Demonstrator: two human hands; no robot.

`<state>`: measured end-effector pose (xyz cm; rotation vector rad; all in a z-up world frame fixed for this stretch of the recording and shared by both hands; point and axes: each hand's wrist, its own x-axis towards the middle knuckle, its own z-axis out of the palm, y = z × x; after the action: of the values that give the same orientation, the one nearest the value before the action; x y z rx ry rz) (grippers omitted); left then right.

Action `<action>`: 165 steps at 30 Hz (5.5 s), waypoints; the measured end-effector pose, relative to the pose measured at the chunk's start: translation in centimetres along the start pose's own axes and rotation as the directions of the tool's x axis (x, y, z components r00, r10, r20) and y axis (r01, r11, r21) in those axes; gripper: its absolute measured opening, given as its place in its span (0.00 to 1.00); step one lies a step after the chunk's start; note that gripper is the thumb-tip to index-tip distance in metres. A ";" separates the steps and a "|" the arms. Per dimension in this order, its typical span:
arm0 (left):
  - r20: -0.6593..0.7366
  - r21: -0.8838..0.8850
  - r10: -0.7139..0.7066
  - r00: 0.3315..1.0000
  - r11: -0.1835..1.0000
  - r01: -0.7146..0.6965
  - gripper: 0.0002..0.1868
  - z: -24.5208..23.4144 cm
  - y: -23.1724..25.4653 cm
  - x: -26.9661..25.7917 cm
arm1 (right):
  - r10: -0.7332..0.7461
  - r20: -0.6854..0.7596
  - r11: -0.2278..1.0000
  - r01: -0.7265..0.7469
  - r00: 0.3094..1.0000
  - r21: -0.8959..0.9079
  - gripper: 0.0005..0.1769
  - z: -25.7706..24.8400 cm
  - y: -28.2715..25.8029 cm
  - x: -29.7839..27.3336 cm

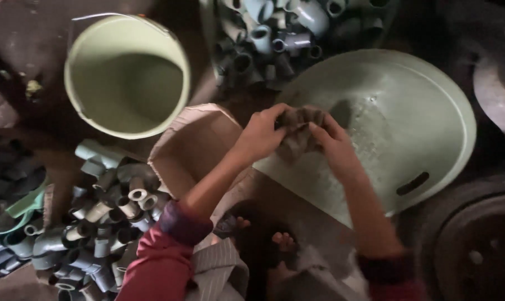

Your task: The person sits on the floor and wipes small green plastic parts with a cloth, then transfers them from a cardboard box into a green basin. The person handles the parts one at a time, wiping each before placing it in the basin.

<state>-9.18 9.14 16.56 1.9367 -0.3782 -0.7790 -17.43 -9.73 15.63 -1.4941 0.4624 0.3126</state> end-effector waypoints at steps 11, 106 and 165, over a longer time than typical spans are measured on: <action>-0.265 0.035 -0.007 0.964 0.999 0.017 0.15 -10.3 2.4 -11.2 | -0.284 0.344 0.730 0.434 0.895 -0.528 0.09 4.5 -3.7 2.9; -0.324 0.512 -0.607 0.726 0.533 0.674 0.58 -7.9 -12.1 17.9 | -0.058 0.039 0.411 0.059 0.998 -0.909 0.52 10.9 2.1 23.5; -0.555 -0.297 0.063 0.830 0.916 -0.268 0.09 -2.0 -1.6 19.4 | -0.569 -0.424 0.819 0.444 0.704 -0.363 0.11 -15.7 0.9 4.0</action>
<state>6.57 0.42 8.80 1.6477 -0.0476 -0.1453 -15.98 -25.62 12.72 -1.8757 0.4143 -0.5213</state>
